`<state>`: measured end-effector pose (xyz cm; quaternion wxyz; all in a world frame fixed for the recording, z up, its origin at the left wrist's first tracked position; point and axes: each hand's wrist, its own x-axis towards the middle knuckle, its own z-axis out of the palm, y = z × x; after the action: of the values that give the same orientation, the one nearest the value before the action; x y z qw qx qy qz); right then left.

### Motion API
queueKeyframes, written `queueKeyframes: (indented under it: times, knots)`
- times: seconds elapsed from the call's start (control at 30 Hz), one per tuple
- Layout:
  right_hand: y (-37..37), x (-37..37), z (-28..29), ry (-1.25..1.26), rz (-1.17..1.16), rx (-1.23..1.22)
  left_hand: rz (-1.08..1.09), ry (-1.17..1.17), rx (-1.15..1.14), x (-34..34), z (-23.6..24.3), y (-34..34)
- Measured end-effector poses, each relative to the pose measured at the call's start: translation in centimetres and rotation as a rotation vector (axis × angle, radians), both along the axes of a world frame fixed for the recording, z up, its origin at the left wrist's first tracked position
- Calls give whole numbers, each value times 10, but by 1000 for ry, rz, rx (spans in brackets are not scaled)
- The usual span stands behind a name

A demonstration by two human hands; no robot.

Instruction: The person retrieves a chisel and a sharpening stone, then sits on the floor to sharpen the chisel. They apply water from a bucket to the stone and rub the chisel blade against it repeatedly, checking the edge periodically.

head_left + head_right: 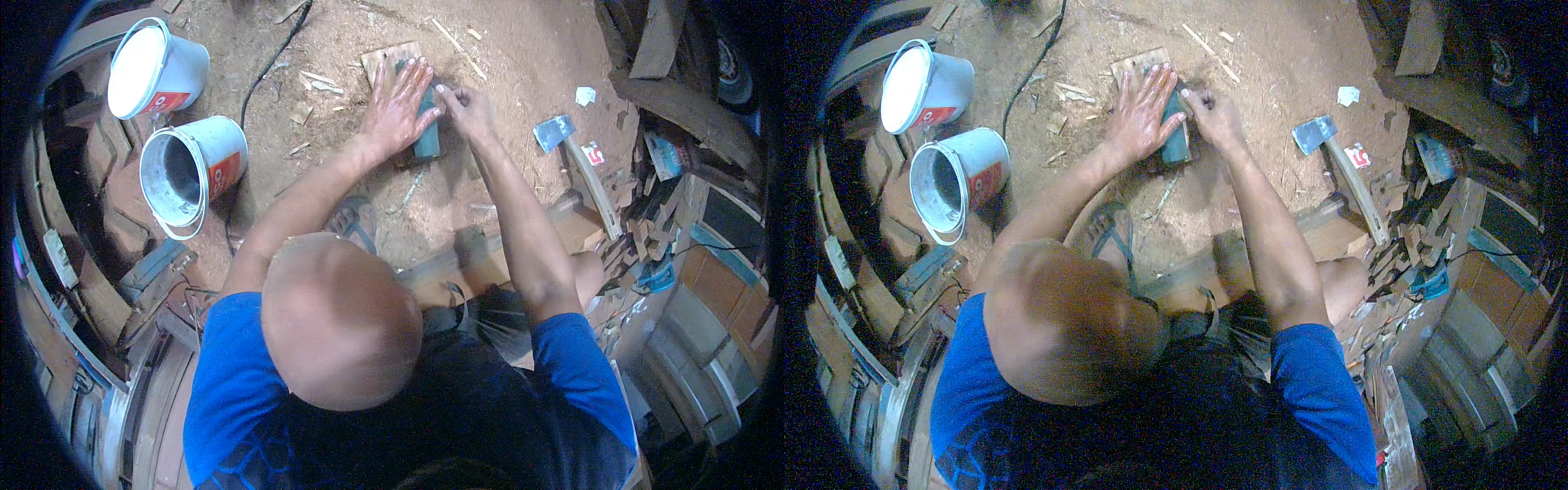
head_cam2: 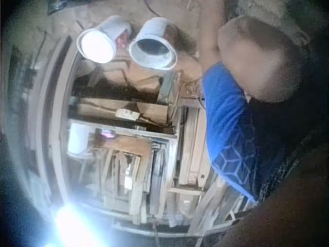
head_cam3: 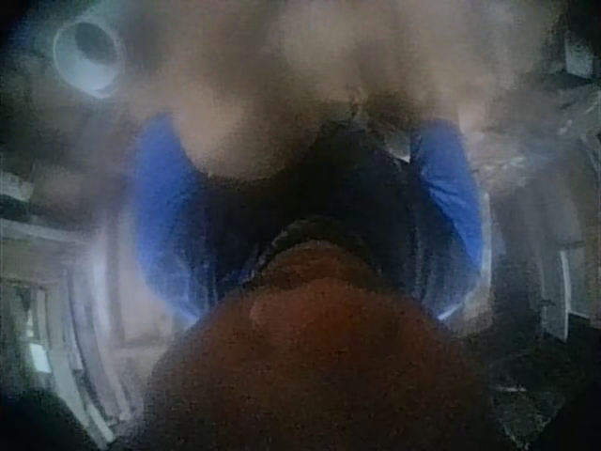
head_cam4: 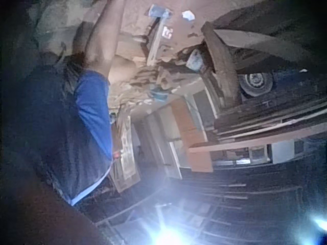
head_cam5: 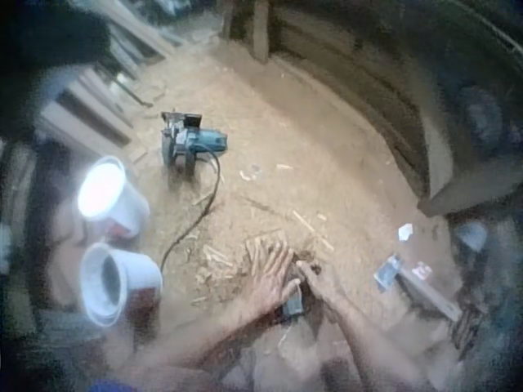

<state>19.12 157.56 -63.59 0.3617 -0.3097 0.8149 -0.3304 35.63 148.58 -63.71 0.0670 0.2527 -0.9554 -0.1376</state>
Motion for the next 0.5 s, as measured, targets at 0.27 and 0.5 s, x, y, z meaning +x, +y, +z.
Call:
queueKeyframes:
  times: [0.27, 0.5]
  knots:
    - [64, 30, 39, 31, 127, 279, -107, -30, 182, 47, 14, 65]
    - [88, 56, 96, 218, 79, 135, -17, 192, 296, 51, 25, 54]
